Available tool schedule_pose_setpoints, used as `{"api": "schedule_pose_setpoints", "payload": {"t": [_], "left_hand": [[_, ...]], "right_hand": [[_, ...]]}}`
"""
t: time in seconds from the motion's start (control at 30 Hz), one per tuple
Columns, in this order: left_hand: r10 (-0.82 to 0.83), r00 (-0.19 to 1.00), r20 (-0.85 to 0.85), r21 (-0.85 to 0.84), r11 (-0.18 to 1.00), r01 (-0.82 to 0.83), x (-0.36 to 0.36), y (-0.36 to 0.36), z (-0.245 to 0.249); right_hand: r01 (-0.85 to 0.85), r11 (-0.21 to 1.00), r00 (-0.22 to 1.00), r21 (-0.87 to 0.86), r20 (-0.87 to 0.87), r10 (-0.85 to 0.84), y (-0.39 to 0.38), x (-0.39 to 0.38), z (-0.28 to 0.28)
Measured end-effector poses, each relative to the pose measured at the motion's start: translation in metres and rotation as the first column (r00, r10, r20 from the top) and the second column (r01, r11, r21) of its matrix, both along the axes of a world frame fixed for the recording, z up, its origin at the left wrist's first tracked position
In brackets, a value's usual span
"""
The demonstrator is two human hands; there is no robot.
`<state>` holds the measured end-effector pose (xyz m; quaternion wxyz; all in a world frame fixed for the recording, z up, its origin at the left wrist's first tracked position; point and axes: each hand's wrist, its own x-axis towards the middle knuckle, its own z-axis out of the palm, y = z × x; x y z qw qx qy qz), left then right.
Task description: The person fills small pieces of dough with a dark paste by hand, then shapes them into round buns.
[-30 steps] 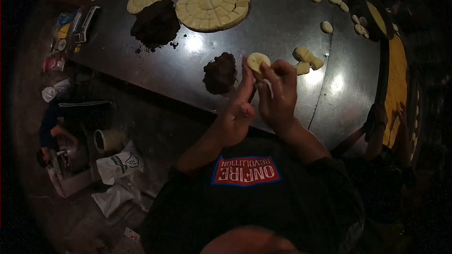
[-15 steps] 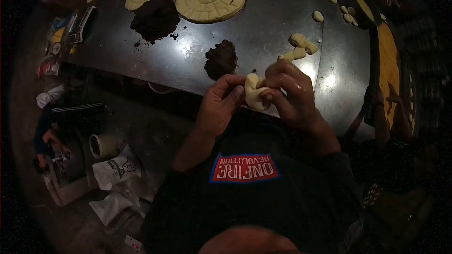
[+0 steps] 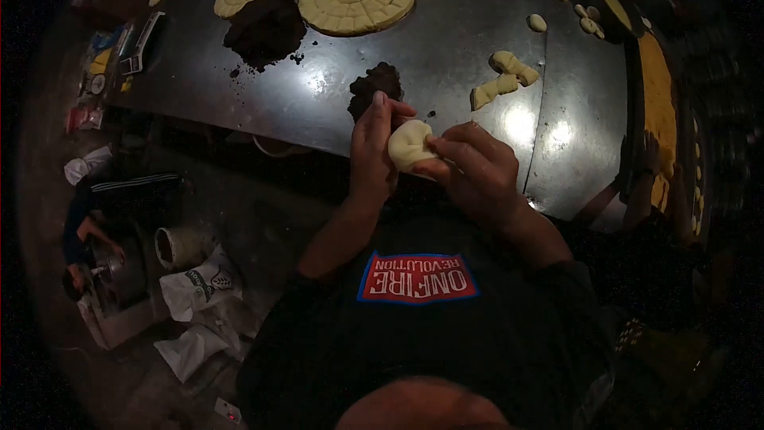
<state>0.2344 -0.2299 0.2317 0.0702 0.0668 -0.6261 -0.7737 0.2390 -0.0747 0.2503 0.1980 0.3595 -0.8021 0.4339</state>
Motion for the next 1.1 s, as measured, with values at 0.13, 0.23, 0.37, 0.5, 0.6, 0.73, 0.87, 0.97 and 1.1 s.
{"api": "schedule_pose_setpoints", "payload": {"t": [0.13,0.23,0.37,0.5,0.6,0.73,0.87,0.97,1.1], "left_hand": [[-0.300,0.915,0.268,0.434,0.886,0.163,-0.007,0.019,-0.002],[-0.472,0.828,0.303,0.569,0.786,0.240,-0.013,0.027,-0.028],[-0.585,0.628,0.513,0.682,0.722,0.115,-0.016,0.045,-0.045],[-0.577,0.787,-0.219,0.169,0.772,0.613,-0.014,0.064,-0.101],[-0.639,0.488,0.595,0.580,0.761,0.289,-0.019,0.072,-0.105],[-0.577,0.568,0.587,0.425,0.817,0.390,0.004,0.050,-0.152],[-0.460,0.600,0.654,0.267,0.883,0.386,0.023,0.020,-0.155],[-0.383,0.627,0.678,0.188,0.916,0.355,0.033,0.005,-0.158],[-0.304,0.684,0.663,0.095,0.941,0.326,0.037,0.004,-0.153]], "right_hand": [[-0.059,0.990,0.805,-0.127,0.581,0.122,0.017,-0.015,0.030],[-0.080,0.995,0.854,0.067,0.520,0.034,0.029,-0.028,0.026],[0.067,0.978,0.936,0.195,0.326,-0.130,0.026,-0.017,0.010],[0.193,0.941,0.946,0.277,0.204,-0.254,0.033,-0.008,-0.011],[0.192,0.925,0.909,0.327,0.295,-0.293,0.056,-0.011,-0.046],[0.279,0.857,0.820,0.433,0.357,-0.447,0.089,-0.020,-0.158],[0.236,0.772,0.796,0.590,0.339,-0.502,0.091,-0.034,-0.136],[0.382,0.839,0.759,0.387,0.387,-0.524,0.074,-0.067,-0.114],[0.454,0.709,0.854,0.540,-0.036,-0.519,0.061,-0.060,-0.217]]}}
